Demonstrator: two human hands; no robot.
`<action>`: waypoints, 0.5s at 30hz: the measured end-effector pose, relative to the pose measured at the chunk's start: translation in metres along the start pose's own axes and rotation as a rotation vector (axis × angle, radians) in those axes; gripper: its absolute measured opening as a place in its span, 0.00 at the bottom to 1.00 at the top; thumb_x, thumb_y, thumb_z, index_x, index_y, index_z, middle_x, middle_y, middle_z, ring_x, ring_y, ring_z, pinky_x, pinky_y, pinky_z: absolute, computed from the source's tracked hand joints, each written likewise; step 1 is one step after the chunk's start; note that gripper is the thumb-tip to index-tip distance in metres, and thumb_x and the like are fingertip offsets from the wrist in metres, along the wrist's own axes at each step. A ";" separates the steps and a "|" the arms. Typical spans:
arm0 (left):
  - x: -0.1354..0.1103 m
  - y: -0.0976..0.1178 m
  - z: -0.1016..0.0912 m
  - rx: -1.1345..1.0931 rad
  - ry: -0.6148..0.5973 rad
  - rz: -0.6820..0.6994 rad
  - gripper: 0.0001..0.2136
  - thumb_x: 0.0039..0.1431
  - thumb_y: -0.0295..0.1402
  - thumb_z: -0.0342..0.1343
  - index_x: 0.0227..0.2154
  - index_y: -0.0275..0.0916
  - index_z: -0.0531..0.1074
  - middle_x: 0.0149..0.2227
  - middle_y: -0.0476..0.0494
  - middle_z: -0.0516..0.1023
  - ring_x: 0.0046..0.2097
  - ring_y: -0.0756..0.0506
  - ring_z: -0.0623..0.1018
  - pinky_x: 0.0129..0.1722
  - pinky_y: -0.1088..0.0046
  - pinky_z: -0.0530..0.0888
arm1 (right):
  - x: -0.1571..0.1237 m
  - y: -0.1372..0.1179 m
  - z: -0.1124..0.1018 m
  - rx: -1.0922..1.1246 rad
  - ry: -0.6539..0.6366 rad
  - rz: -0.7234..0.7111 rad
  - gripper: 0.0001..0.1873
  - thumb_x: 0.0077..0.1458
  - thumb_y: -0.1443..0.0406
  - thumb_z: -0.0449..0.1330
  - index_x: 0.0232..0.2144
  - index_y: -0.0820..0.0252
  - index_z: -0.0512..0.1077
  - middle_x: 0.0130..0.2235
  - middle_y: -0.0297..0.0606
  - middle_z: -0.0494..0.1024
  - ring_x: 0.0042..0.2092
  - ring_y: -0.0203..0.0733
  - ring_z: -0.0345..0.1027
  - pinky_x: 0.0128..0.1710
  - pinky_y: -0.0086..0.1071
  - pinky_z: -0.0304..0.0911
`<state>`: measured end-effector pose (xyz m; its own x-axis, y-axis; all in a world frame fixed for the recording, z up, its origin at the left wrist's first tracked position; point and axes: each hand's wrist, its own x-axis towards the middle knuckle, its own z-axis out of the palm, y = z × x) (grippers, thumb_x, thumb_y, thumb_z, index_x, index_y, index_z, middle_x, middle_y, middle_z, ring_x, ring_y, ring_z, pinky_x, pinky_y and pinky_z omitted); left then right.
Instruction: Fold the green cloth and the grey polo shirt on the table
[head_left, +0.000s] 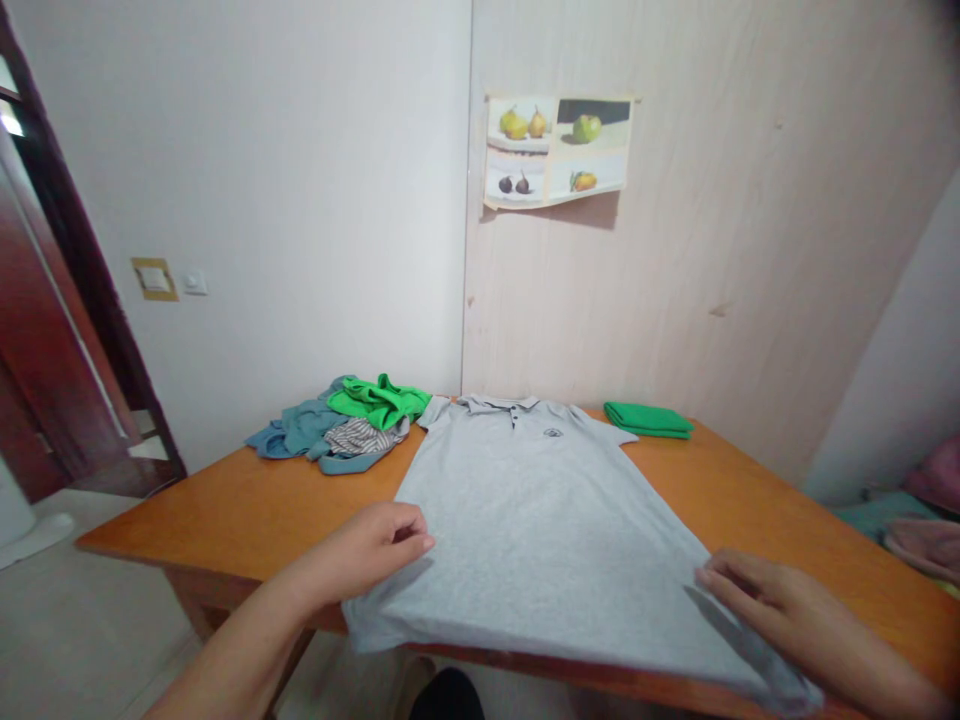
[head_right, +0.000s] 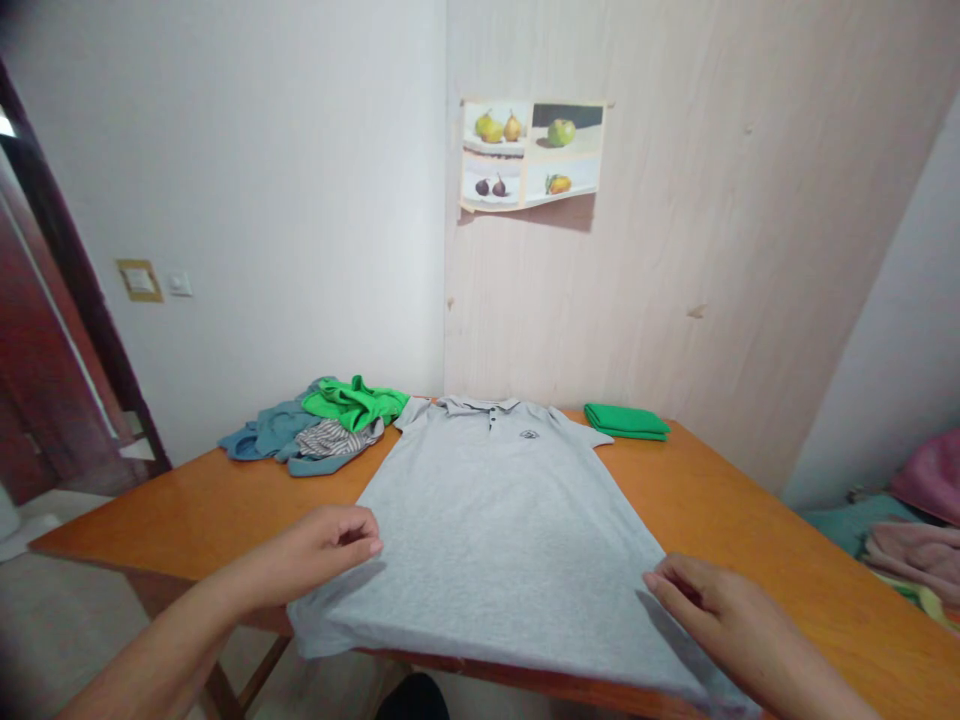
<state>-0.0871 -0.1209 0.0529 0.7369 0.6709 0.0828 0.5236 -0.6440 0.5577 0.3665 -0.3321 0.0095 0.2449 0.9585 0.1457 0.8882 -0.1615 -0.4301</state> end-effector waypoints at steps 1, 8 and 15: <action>0.008 0.002 0.004 0.032 0.081 0.035 0.14 0.63 0.43 0.51 0.32 0.38 0.74 0.32 0.47 0.73 0.36 0.46 0.72 0.34 0.73 0.66 | 0.006 -0.004 0.002 0.006 -0.009 -0.020 0.24 0.61 0.45 0.49 0.34 0.53 0.76 0.35 0.39 0.80 0.37 0.46 0.73 0.38 0.34 0.65; 0.026 -0.003 0.041 0.235 0.227 0.081 0.10 0.57 0.41 0.58 0.39 0.42 0.75 0.39 0.44 0.73 0.44 0.41 0.71 0.45 0.66 0.67 | 0.017 -0.010 0.024 -0.133 0.053 -0.108 0.22 0.62 0.48 0.50 0.40 0.54 0.77 0.43 0.42 0.79 0.46 0.49 0.71 0.49 0.39 0.64; -0.011 0.005 0.035 0.087 0.104 0.085 0.11 0.60 0.44 0.56 0.34 0.41 0.74 0.36 0.47 0.72 0.40 0.45 0.71 0.39 0.71 0.67 | -0.020 0.003 0.015 -0.152 -0.027 -0.041 0.24 0.62 0.46 0.50 0.28 0.52 0.76 0.33 0.39 0.79 0.37 0.46 0.73 0.40 0.35 0.65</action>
<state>-0.0773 -0.1440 0.0258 0.7347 0.6437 0.2141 0.4993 -0.7268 0.4717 0.3577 -0.3486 -0.0083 0.1984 0.9707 0.1356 0.9463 -0.1537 -0.2845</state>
